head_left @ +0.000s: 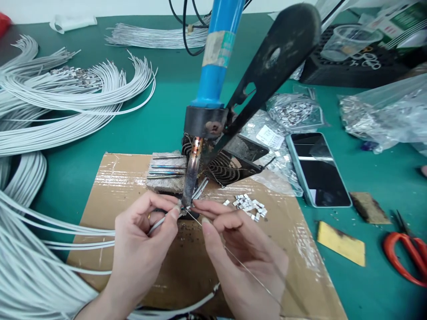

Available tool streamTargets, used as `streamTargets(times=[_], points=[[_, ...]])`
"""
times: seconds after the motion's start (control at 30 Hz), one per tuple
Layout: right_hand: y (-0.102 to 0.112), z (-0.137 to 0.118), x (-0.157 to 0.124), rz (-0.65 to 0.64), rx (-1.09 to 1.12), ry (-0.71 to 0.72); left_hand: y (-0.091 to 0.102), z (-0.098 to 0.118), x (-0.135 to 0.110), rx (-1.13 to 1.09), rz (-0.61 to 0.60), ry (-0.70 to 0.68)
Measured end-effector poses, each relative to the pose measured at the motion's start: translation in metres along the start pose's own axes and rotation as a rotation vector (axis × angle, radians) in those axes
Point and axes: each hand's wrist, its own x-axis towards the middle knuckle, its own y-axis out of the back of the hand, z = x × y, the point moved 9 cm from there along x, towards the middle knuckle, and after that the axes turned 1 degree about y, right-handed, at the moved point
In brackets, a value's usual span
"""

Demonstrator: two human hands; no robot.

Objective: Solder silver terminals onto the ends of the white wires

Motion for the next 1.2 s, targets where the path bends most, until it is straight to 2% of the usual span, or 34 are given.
streamTargets(times=[0.53,0.87,1.2], points=[[-0.0002,0.0023,-0.0004,-0.005,-0.012,-0.013,0.0,0.0005,-0.0003,0.014,0.02,0.006],[0.0008,-0.001,0.0005,0.017,-0.036,0.027,-0.0006,0.0013,-0.0014,0.018,0.03,-0.004],[-0.0001,-0.0023,0.0003,0.009,-0.009,0.037,0.0004,0.0033,-0.0009,0.033,0.006,-0.024]])
